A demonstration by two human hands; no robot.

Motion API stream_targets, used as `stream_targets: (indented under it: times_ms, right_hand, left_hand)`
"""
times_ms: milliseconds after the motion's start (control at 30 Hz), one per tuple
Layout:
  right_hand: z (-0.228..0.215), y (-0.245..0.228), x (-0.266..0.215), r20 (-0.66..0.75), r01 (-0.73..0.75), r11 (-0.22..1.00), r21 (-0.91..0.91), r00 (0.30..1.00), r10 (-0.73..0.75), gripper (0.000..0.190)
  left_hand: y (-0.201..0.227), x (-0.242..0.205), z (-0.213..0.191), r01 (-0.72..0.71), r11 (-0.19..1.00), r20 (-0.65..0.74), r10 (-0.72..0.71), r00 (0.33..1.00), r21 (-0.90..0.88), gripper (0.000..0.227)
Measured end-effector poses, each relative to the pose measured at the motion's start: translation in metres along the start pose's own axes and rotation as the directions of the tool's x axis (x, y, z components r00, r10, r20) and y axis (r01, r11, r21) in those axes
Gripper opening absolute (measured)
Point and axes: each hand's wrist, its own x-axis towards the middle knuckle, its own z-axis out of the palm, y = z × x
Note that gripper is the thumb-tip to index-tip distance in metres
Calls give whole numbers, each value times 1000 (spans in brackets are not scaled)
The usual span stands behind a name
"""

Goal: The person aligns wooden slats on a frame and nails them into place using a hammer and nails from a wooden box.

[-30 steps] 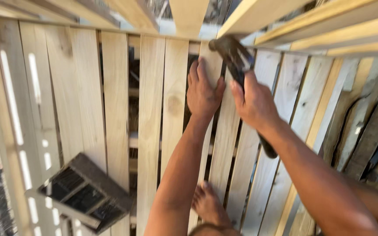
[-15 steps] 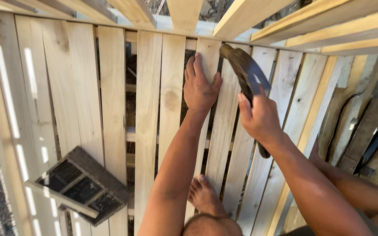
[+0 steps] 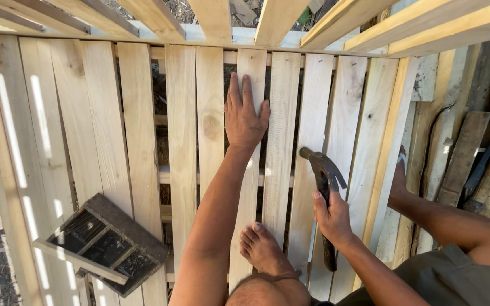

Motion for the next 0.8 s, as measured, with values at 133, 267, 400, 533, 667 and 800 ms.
stream_targets:
  times_ms: [133,267,400,533,667,800]
  right_hand:
    - [1,-26,17,13,169,982,-89,986,-168,34]
    - [3,-86,69,-27,423,877,-229,898,-440,49]
    - [3,-134,101,-38,563,824,-68,823,-566,27]
    - [21,-166,137,-22,680,713,-172,721,-693,20]
    - [45,-177,171,160,488,728,-482,866,-475,27]
    - [43,-139,132,38,612,756,-230,782,-622,27]
  left_hand:
    - [-2,-33,-12,-80,985,77,69,995,152,70]
    - [-3,-42,-12,-108,975,138,81,987,195,68]
    - [-6,-41,-12,-86,984,139,64,988,155,68]
    - [-6,-39,-9,-87,985,153,64,986,151,67]
    - [-10,-42,-12,-108,981,115,90,989,162,64]
    - [-9,-45,-14,-92,987,107,78,991,130,66]
